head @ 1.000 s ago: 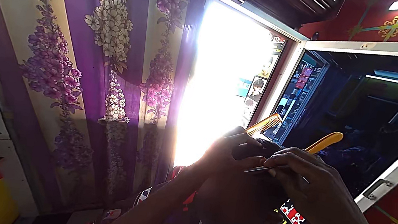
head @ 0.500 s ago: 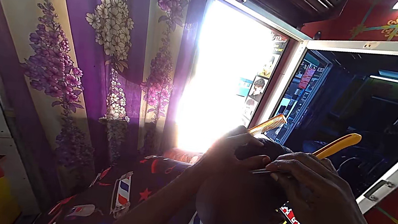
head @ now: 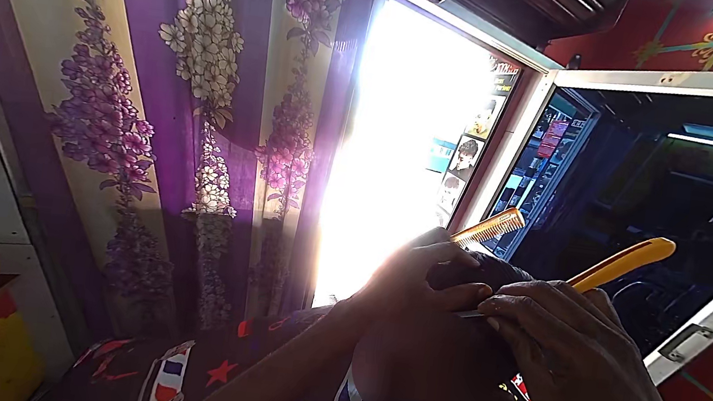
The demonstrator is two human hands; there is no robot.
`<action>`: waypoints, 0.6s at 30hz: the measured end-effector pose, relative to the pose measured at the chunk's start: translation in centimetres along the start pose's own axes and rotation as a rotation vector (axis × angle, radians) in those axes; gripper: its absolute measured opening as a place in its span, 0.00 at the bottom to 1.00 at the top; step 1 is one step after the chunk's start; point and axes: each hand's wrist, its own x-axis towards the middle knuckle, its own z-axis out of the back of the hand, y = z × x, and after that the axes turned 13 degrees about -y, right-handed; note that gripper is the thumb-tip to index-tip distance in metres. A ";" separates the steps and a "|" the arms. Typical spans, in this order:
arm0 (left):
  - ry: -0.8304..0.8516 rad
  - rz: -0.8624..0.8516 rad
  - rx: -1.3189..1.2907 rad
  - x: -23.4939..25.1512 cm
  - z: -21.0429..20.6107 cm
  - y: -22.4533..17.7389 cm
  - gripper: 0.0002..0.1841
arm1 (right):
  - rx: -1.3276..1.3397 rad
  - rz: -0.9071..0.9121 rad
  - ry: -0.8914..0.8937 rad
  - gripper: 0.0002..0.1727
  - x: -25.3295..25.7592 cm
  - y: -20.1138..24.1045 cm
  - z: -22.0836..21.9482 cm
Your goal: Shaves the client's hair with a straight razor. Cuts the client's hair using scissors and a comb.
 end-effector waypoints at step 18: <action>-0.008 -0.001 0.032 -0.1 -0.3 0.1 0.15 | 0.030 0.033 0.066 0.12 0.3 -0.8 0.0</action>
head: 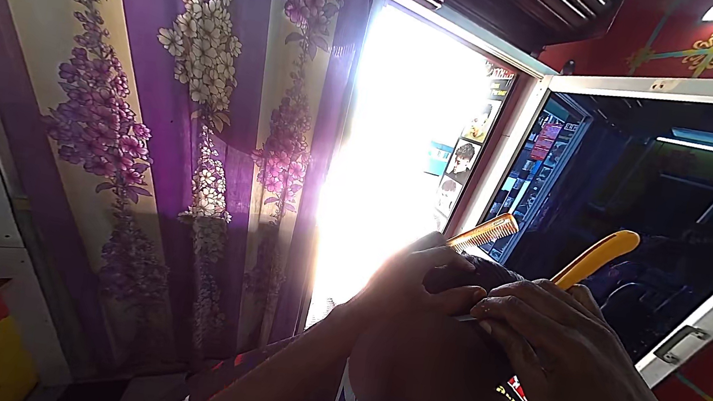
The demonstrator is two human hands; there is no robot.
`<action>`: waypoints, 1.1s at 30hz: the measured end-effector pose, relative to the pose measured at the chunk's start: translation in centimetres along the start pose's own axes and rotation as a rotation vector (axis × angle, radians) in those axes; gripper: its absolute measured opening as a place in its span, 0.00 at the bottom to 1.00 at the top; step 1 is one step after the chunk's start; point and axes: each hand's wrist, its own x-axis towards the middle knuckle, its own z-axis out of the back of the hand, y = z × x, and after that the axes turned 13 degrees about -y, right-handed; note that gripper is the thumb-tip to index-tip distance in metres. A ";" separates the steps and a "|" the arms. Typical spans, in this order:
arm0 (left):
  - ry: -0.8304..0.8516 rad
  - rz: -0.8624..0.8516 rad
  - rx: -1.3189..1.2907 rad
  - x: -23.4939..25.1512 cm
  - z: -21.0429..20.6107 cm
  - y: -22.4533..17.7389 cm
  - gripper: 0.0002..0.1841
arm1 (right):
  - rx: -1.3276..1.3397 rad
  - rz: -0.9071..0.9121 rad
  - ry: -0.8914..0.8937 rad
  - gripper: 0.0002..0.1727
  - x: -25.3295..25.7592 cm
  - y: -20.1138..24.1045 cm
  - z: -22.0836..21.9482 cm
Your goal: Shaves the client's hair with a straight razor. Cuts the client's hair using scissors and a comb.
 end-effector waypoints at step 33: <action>-0.009 -0.005 0.033 -0.1 -0.2 -0.3 0.15 | 0.004 0.015 0.026 0.12 0.4 -0.7 0.2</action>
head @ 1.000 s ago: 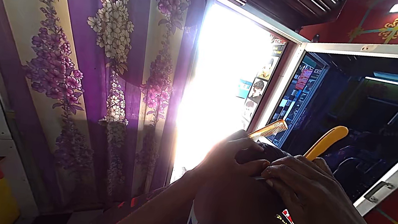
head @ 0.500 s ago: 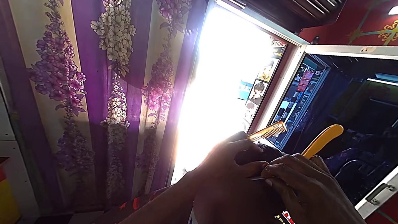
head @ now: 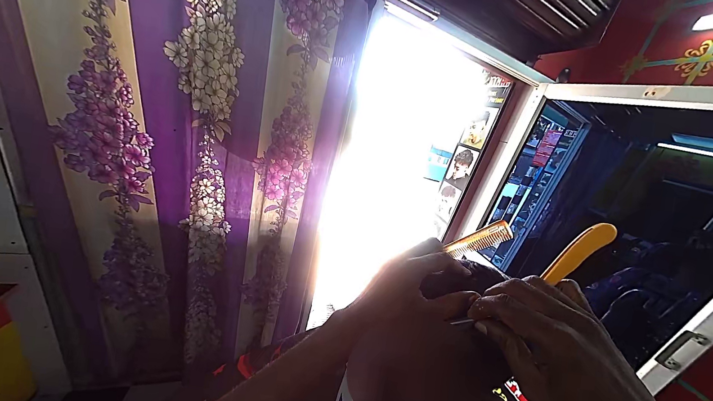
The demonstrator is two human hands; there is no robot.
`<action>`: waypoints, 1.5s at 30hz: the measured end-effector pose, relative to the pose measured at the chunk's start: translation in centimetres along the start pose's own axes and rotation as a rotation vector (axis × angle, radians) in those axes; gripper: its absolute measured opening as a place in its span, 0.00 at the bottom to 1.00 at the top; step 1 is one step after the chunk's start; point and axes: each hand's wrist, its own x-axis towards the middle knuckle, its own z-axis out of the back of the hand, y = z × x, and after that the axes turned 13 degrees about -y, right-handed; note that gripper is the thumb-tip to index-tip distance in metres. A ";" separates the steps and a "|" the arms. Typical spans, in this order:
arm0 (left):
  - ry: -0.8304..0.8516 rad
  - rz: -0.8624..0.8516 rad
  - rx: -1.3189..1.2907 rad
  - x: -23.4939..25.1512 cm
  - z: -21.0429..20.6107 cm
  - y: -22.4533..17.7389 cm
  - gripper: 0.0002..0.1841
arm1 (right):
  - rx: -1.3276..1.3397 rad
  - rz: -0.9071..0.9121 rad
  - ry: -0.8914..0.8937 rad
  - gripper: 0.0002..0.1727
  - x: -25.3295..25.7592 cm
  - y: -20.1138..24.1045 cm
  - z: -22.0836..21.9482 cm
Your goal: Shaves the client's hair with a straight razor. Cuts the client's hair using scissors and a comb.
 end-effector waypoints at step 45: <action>0.051 -0.046 -0.104 0.2 1.3 1.7 0.18 | 0.221 -0.273 -0.177 0.10 -1.2 -1.2 -0.5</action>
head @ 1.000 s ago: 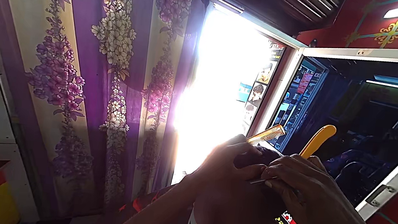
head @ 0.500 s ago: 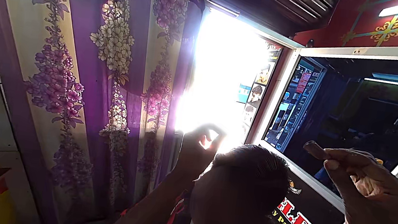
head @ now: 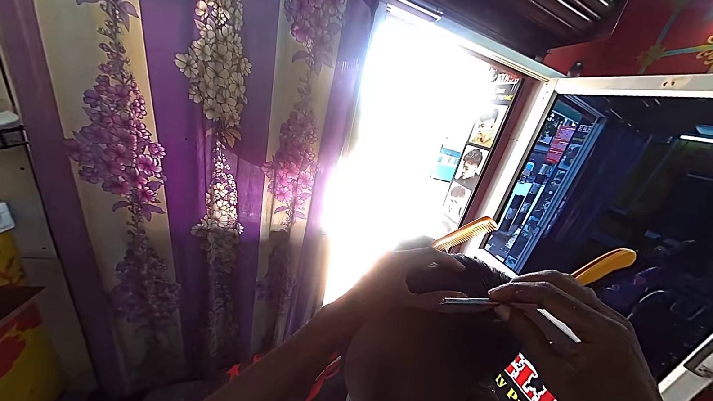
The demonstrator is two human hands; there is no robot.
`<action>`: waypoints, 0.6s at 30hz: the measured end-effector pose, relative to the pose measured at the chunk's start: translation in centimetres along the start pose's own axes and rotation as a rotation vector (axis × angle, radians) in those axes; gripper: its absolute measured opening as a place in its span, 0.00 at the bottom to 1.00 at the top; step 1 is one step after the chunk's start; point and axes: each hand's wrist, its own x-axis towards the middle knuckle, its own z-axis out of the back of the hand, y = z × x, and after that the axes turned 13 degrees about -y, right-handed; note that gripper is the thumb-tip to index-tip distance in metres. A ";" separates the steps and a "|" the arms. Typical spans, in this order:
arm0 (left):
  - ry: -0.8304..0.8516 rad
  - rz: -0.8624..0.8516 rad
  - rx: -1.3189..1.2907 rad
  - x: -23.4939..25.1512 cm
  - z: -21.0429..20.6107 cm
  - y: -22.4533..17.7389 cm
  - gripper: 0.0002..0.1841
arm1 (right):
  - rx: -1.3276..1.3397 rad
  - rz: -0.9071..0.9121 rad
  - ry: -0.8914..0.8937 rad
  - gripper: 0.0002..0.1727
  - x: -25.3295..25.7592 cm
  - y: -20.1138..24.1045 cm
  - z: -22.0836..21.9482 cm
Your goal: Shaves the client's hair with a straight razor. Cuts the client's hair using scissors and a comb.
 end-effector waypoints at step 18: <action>-0.028 0.027 -0.042 0.2 -0.4 -0.6 0.15 | -0.113 0.204 0.054 0.11 0.1 -0.8 -0.9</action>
